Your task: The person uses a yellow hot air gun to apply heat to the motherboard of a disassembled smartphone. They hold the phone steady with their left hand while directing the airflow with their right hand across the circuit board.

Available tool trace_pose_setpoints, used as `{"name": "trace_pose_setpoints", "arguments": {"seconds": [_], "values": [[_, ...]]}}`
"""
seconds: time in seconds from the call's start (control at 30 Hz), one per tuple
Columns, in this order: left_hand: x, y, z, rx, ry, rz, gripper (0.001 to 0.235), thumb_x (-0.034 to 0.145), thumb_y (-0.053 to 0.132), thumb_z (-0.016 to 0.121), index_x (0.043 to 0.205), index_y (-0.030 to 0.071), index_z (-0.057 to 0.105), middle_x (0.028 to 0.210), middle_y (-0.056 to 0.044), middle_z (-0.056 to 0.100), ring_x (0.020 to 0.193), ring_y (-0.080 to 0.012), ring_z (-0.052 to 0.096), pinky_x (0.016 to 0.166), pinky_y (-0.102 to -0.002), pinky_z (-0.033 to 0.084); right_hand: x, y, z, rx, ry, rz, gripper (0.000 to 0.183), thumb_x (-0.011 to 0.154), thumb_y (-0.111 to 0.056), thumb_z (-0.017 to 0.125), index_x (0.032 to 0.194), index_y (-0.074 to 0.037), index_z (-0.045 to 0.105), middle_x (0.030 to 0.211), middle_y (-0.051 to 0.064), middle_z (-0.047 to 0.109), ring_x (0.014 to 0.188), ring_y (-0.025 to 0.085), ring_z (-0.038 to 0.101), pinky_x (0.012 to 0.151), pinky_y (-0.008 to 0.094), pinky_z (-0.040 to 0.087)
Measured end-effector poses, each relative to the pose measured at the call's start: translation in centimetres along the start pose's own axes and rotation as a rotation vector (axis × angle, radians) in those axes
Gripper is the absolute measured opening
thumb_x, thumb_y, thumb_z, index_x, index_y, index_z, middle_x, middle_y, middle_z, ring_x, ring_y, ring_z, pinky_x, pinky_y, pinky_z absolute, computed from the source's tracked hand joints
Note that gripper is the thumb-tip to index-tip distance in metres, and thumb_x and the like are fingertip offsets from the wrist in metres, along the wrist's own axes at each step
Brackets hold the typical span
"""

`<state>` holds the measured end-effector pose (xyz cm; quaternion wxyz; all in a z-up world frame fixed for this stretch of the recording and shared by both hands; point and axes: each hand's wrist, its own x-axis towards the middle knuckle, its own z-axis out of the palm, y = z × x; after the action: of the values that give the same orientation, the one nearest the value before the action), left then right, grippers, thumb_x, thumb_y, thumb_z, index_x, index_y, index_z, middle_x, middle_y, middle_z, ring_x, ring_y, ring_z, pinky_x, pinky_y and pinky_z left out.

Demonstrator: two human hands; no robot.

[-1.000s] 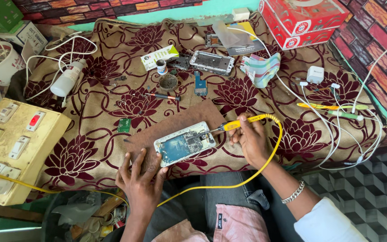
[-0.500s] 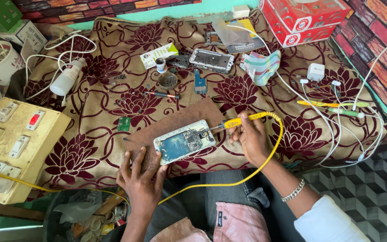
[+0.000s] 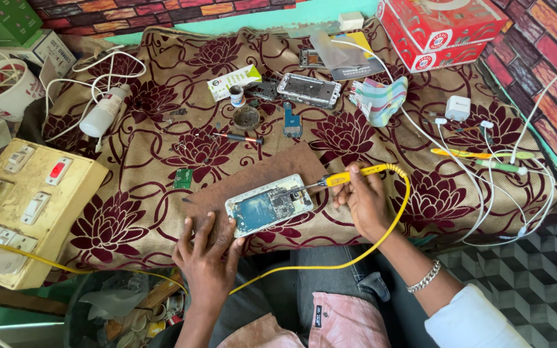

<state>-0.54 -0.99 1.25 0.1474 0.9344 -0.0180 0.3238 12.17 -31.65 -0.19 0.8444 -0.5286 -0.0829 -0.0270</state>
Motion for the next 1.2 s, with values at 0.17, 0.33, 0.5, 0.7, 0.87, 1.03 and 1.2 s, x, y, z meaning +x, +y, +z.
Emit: {"name": "trace_pose_setpoints", "arguments": {"seconds": [0.17, 0.33, 0.5, 0.7, 0.87, 1.03, 1.2], "values": [[0.00, 0.01, -0.16, 0.021, -0.004, 0.002, 0.039, 0.088, 0.044, 0.072, 0.124, 0.031, 0.075, 0.141, -0.005, 0.062, 0.140, -0.0388, 0.044, 0.110, -0.053, 0.029, -0.23, -0.34, 0.25, 0.012, 0.024, 0.050, 0.026, 0.108, -0.033, 0.048, 0.102, -0.008, 0.052, 0.079, 0.012, 0.063, 0.062, 0.015, 0.058, 0.055, 0.033, 0.056], [0.13, -0.07, -0.08, 0.043, -0.001, 0.011, 0.038, 0.087, 0.044, 0.072, 0.124, 0.032, 0.075, 0.140, -0.004, 0.063, 0.139, -0.0378, 0.045, 0.109, -0.053, 0.030, -0.17, -0.20, 0.27, 0.003, 0.017, 0.026, 0.028, 0.108, -0.033, 0.049, 0.102, -0.006, 0.052, 0.078, 0.012, 0.063, 0.060, 0.015, 0.057, 0.054, 0.034, 0.055], [0.08, -0.06, -0.20, 0.050, 0.008, 0.009, 0.039, 0.087, 0.044, 0.072, 0.123, 0.033, 0.075, 0.140, -0.003, 0.063, 0.139, -0.0372, 0.045, 0.109, -0.053, 0.029, -0.16, -0.02, 0.36, -0.019, 0.037, 0.033, 0.025, 0.107, -0.032, 0.050, 0.102, -0.007, 0.052, 0.078, 0.013, 0.064, 0.059, 0.015, 0.057, 0.053, 0.033, 0.055], [-0.17, -0.03, 0.07, 0.042, 0.003, -0.009, 0.038, 0.086, 0.044, 0.072, 0.123, 0.033, 0.075, 0.140, -0.003, 0.063, 0.139, -0.0373, 0.044, 0.109, -0.053, 0.029, -0.24, -0.26, 0.41, -0.044, -0.004, 0.017, 0.026, 0.108, -0.031, 0.049, 0.100, -0.006, 0.052, 0.078, 0.012, 0.064, 0.060, 0.015, 0.058, 0.053, 0.032, 0.056], [-0.15, -0.30, 0.32, 0.054, 0.001, 0.001, 0.037, 0.087, 0.044, 0.071, 0.122, 0.033, 0.075, 0.140, -0.003, 0.062, 0.140, -0.0380, 0.044, 0.110, -0.054, 0.028, -0.22, -0.28, 0.53, -0.042, 0.056, 0.045, 0.025, 0.106, -0.030, 0.048, 0.100, -0.007, 0.053, 0.076, 0.012, 0.063, 0.058, 0.016, 0.057, 0.050, 0.033, 0.055], [-0.03, -0.14, 0.21, 0.044, 0.000, 0.000, 0.038, 0.088, 0.044, 0.071, 0.124, 0.033, 0.075, 0.141, -0.003, 0.062, 0.140, -0.0374, 0.044, 0.110, -0.053, 0.029, -0.04, -0.47, 0.51, -0.022, 0.019, 0.042, 0.024, 0.108, -0.029, 0.049, 0.102, -0.006, 0.052, 0.080, 0.013, 0.064, 0.061, 0.015, 0.058, 0.055, 0.032, 0.056], [-0.06, -0.11, 0.08, 0.049, 0.007, 0.003, 0.038, 0.088, 0.044, 0.071, 0.123, 0.032, 0.075, 0.140, -0.004, 0.063, 0.140, -0.0371, 0.045, 0.111, -0.053, 0.029, -0.28, -0.25, 0.44, 0.003, 0.048, 0.067, 0.024, 0.107, -0.031, 0.049, 0.103, -0.007, 0.053, 0.080, 0.013, 0.063, 0.060, 0.014, 0.058, 0.053, 0.032, 0.056]]}}
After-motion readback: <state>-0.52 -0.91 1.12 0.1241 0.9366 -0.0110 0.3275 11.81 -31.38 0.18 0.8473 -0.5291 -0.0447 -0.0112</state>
